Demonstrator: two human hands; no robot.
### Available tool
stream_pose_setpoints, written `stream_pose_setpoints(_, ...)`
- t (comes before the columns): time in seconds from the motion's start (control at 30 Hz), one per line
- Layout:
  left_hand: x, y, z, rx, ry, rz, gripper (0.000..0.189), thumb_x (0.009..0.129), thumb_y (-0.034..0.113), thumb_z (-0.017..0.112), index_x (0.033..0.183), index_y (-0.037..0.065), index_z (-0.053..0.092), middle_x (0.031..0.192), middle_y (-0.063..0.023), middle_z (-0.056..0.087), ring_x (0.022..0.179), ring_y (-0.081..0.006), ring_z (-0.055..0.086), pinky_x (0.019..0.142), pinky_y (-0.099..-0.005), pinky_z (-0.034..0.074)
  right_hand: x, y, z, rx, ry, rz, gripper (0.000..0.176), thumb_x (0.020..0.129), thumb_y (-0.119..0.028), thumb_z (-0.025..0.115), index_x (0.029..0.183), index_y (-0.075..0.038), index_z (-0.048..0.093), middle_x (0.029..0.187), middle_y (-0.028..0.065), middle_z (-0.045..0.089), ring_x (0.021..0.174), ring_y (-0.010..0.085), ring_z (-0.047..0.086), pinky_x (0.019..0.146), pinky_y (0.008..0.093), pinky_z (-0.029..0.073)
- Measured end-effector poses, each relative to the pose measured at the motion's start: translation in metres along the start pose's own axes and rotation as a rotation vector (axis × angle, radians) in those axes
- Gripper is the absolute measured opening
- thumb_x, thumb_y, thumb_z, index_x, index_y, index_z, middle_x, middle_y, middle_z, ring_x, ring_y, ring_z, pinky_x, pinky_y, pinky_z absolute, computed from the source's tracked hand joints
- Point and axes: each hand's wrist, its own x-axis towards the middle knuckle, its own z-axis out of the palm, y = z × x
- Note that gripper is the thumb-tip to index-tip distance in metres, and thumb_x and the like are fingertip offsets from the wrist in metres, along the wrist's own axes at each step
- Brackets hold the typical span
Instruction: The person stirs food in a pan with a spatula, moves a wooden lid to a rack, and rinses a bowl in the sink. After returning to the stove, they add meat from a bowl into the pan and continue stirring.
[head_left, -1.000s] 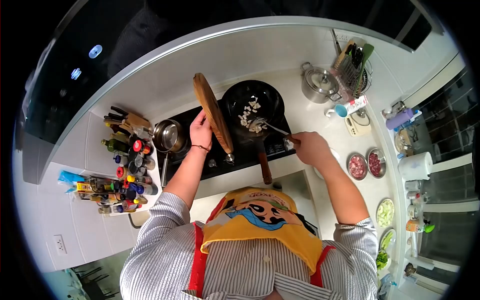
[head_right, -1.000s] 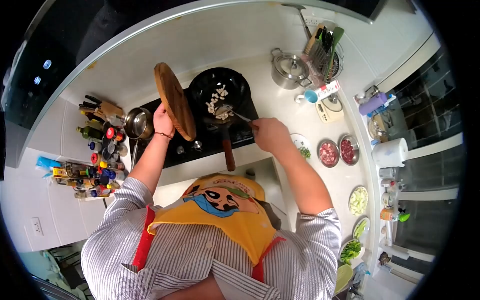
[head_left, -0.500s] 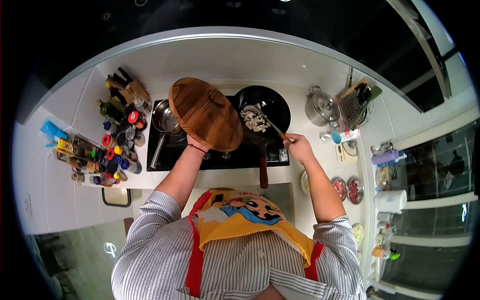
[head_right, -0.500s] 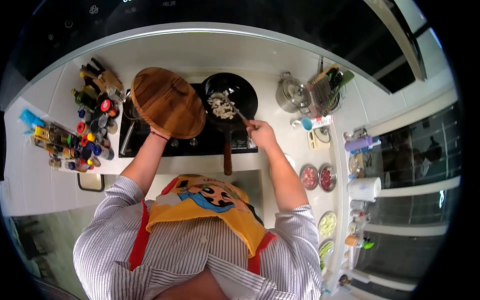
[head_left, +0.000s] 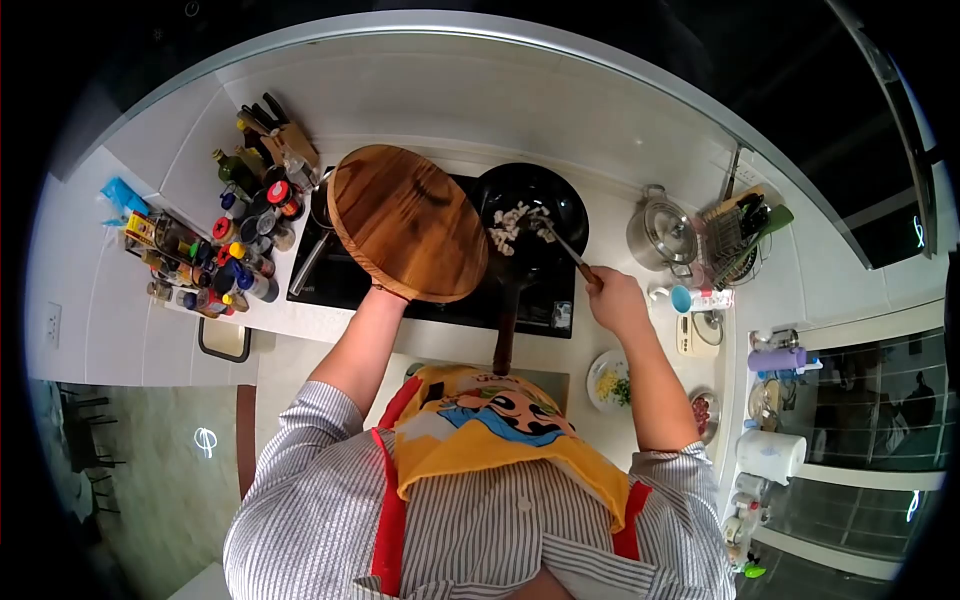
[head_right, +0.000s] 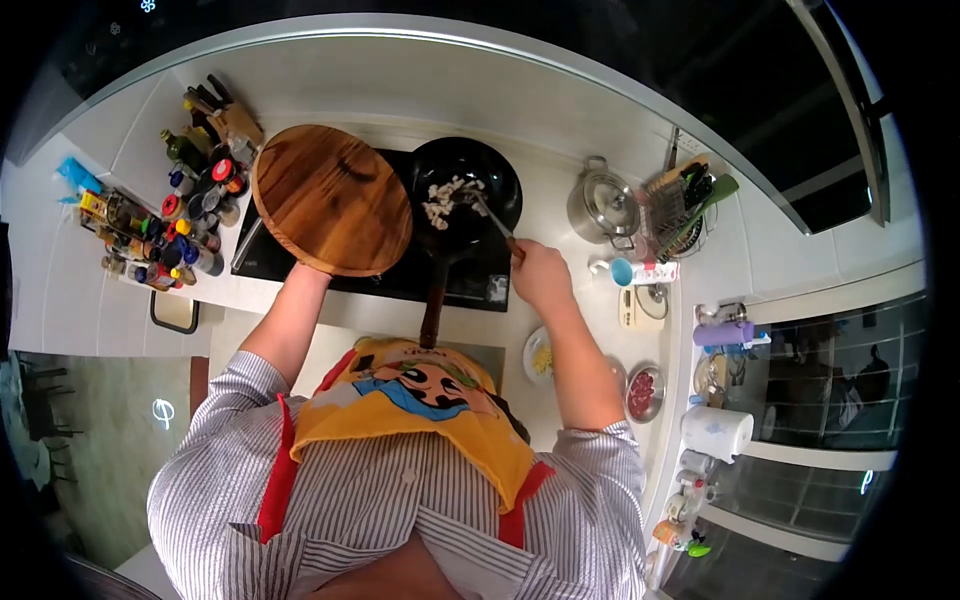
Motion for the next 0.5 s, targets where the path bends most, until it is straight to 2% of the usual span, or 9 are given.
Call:
stream_pose_setpoints(0.07,-0.003,-0.003,0.005,0.025,-0.001,0.003,0.071,0.103,0.062,0.051,0.154,0.013,0.049,0.155,-0.0147,0.052,0.142,-0.0373,0.05,0.119,-0.0593,0.042,0.012,0.014,0.024,0.135,0.082,0.039,0.035,0.093,-0.016,0.07,0.126,-0.007,0.072,0.106,0.0233,0.075,0.1,0.0429,0.071,0.089,0.0487,0.058)
stream_pose_setpoints(0.1,-0.005,-0.005,0.008,0.026,-0.005,0.003,0.071,0.103,0.062,0.052,0.154,0.013,0.049,0.155,-0.0148,0.053,0.141,-0.0373,0.051,0.118,-0.0592,0.042,0.015,0.019,0.036,0.139,0.084,0.038,0.035,0.093,-0.016,0.07,0.126,-0.007,0.072,0.106,0.0233,0.075,0.1,0.0429,0.071,0.089,0.0487,0.058)
stream_pose_setpoints(0.17,-0.008,-0.007,0.014,0.021,-0.017,0.008,0.071,0.103,0.061,0.053,0.154,0.012,0.049,0.154,-0.0152,0.054,0.14,-0.0374,0.052,0.117,-0.0591,0.043,0.02,0.026,0.056,0.332,0.116,0.049,0.037,0.091,-0.019,0.073,0.126,-0.007,0.072,0.109,0.0224,0.076,0.102,0.0415,0.072,0.091,0.0458,0.058)
stream_pose_setpoints(0.23,-0.01,-0.007,0.016,0.027,0.017,0.029,0.071,0.102,0.061,0.054,0.154,0.012,0.05,0.154,-0.0155,0.054,0.14,-0.0378,0.052,0.117,-0.0596,0.044,0.014,0.023,0.054,0.323,0.091,0.03,0.039,0.09,-0.02,0.075,0.127,-0.008,0.073,0.112,0.0218,0.076,0.102,0.0392,0.073,0.091,0.0436,0.058)
stream_pose_setpoints(0.27,-0.014,-0.007,0.016,0.031,0.056,0.043,0.072,0.102,0.062,0.054,0.153,0.012,0.05,0.154,-0.0158,0.054,0.14,-0.0382,0.052,0.117,-0.0601,0.044,0.008,0.023,0.05,0.342,0.008,0.058,0.039,0.09,-0.02,0.075,0.126,-0.008,0.074,0.111,0.0219,0.076,0.102,0.0388,0.073,0.091,0.0435,0.058)
stream_pose_setpoints(0.3,-0.017,-0.006,0.015,0.026,0.057,0.051,0.072,0.102,0.062,0.054,0.153,0.012,0.05,0.154,-0.0158,0.054,0.14,-0.0382,0.052,0.117,-0.0601,0.044,0.002,0.019,0.042,0.358,-0.076,0.088,0.038,0.09,-0.019,0.075,0.126,-0.008,0.074,0.11,0.022,0.076,0.101,0.0383,0.073,0.091,0.0435,0.058)
stream_pose_setpoints(0.43,-0.022,-0.004,0.01,0.013,0.04,0.068,0.07,0.102,0.06,0.054,0.153,0.012,0.051,0.153,-0.0155,0.055,0.139,-0.0375,0.053,0.116,-0.0589,0.044,-0.029,-0.003,-0.028,0.213,-0.087,0.004,0.036,0.089,-0.018,0.074,0.124,-0.008,0.076,0.106,0.0233,0.076,0.1,0.0395,0.073,0.09,0.0444,0.058)
stream_pose_setpoints(0.5,-0.024,-0.003,0.01,0.015,0.034,0.079,0.069,0.102,0.059,0.054,0.153,0.012,0.051,0.152,-0.0153,0.055,0.138,-0.0371,0.053,0.116,-0.0583,0.044,-0.045,-0.013,-0.056,0.065,-0.069,-0.048,0.036,0.089,-0.017,0.075,0.123,-0.007,0.076,0.105,0.0217,0.077,0.097,0.0385,0.074,0.089,0.0421,0.058)
